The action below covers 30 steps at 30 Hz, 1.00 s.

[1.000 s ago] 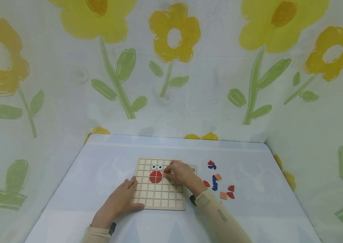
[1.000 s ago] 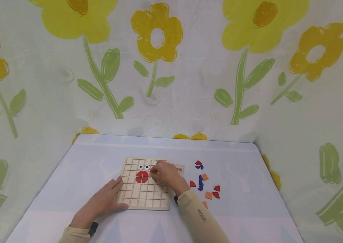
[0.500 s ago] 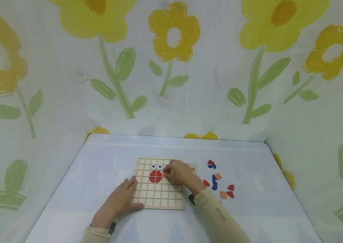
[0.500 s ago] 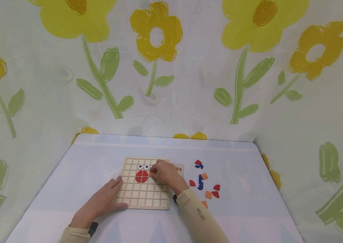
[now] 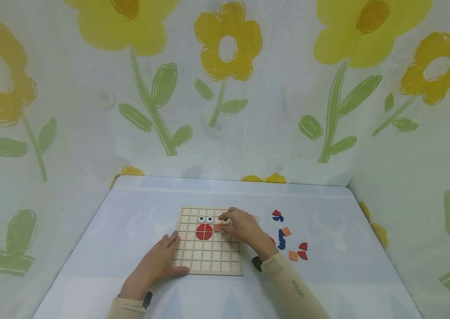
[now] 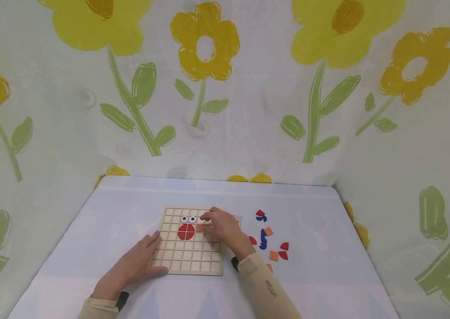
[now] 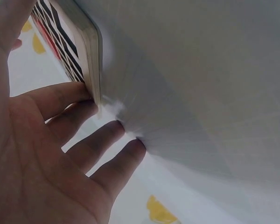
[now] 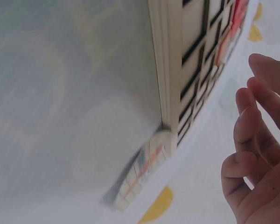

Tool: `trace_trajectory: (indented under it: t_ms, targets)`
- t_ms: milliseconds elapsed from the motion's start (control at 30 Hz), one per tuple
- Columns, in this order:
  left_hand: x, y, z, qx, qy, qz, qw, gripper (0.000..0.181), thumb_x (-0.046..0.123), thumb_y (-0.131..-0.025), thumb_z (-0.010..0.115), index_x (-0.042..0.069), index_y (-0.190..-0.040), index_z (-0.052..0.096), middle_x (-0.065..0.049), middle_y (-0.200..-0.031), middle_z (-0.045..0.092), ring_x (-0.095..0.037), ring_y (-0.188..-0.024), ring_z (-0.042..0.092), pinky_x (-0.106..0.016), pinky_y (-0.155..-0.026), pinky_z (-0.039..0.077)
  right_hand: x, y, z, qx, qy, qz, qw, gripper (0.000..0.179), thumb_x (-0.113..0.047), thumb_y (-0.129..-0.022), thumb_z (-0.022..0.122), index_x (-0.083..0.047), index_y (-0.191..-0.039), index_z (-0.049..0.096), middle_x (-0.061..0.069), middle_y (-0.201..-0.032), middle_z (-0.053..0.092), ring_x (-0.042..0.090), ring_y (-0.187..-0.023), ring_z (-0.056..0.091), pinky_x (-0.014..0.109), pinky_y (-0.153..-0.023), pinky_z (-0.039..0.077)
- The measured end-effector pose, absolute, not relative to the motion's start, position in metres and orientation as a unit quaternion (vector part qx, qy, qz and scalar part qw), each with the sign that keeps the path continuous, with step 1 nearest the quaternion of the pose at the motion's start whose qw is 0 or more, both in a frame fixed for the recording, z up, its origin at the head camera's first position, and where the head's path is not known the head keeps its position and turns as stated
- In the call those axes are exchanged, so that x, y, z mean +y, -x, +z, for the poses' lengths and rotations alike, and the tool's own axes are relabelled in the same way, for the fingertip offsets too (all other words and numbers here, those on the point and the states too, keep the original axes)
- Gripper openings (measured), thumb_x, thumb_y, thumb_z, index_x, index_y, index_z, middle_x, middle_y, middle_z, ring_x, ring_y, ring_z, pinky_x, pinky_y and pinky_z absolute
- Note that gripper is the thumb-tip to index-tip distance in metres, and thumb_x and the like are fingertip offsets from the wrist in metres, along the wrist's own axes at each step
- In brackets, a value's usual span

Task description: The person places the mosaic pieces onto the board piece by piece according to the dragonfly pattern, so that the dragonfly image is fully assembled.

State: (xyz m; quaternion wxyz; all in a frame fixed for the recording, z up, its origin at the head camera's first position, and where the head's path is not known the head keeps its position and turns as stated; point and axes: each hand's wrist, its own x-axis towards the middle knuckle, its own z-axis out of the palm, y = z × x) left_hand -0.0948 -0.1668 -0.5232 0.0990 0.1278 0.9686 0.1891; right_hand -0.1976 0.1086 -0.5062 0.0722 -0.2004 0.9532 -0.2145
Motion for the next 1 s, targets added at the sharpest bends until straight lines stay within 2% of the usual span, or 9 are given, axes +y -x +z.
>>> trace_trajectory:
  t_ms: [233, 400, 500, 700, 867, 1000]
  targets:
    - [-0.166, 0.095, -0.524, 0.969, -0.127, 0.189, 0.099, 0.108, 0.059, -0.075, 0.082, -0.006, -0.151, 0.04, -0.02, -0.162, 0.031, -0.046, -0.146, 0.03, -0.055, -0.12, 0.03, 0.135, 0.192, -0.499, 0.957, 0.193, -0.213, 0.033, 0.032, -0.031, -0.093, 0.076, -0.025, -0.124, 0.072, -0.007, -0.114, 0.065, 0.011, -0.091, 0.06, 0.03, -0.081, 0.058]
    - [-0.166, 0.094, -0.52, 0.968, -0.124, 0.189, 0.107, 0.109, 0.06, -0.075, 0.081, -0.006, -0.151, 0.04, -0.02, -0.162, 0.031, -0.046, -0.146, 0.03, -0.055, -0.12, 0.03, 0.162, 0.189, -0.499, 0.955, 0.196, -0.222, -0.006, 0.032, -0.028, -0.093, 0.076, -0.025, -0.124, 0.073, -0.007, -0.114, 0.067, 0.012, -0.089, 0.061, 0.029, -0.078, 0.057]
    - [-0.166, 0.093, -0.519, 0.968, -0.124, 0.188, 0.107, 0.109, 0.06, -0.075, 0.081, -0.007, -0.151, 0.04, -0.02, -0.162, 0.031, -0.046, -0.146, 0.031, -0.055, -0.12, 0.03, 0.179, 0.186, -0.497, 0.952, 0.194, -0.234, -0.026, 0.031, -0.028, -0.092, 0.076, -0.023, -0.123, 0.074, -0.006, -0.113, 0.068, 0.012, -0.087, 0.061, 0.028, -0.071, 0.055]
    - [-0.166, 0.094, -0.521, 0.969, -0.123, 0.186, 0.104, 0.11, 0.061, -0.075, 0.081, -0.006, -0.151, 0.04, -0.02, -0.162, 0.031, -0.046, -0.146, 0.03, -0.055, -0.12, 0.03, 0.208, 0.181, -0.494, 0.956, 0.183, -0.223, -0.056, 0.037, -0.021, -0.087, 0.082, -0.019, -0.122, 0.073, -0.004, -0.112, 0.068, 0.012, -0.081, 0.057, 0.025, -0.062, 0.05]
    - [-0.165, 0.095, -0.523, 0.969, -0.124, 0.188, 0.103, 0.11, 0.061, -0.075, 0.081, -0.006, -0.151, 0.04, -0.02, -0.162, 0.031, -0.046, -0.146, 0.03, -0.055, -0.12, 0.03, 0.233, 0.174, -0.498, 0.955, 0.184, -0.218, -0.077, 0.04, -0.017, -0.086, 0.083, -0.019, -0.124, 0.072, -0.004, -0.115, 0.067, 0.016, -0.087, 0.059, 0.027, -0.065, 0.052]
    - [-0.165, 0.095, -0.522, 0.969, -0.124, 0.188, 0.101, 0.11, 0.062, -0.075, 0.081, -0.006, -0.151, 0.04, -0.02, -0.162, 0.031, -0.046, -0.146, 0.03, -0.055, -0.12, 0.03, 0.252, 0.168, -0.502, 0.956, 0.172, -0.228, -0.073, 0.041, -0.015, -0.086, 0.082, -0.018, -0.126, 0.071, 0.0, -0.121, 0.066, 0.019, -0.098, 0.06, 0.036, -0.075, 0.059]
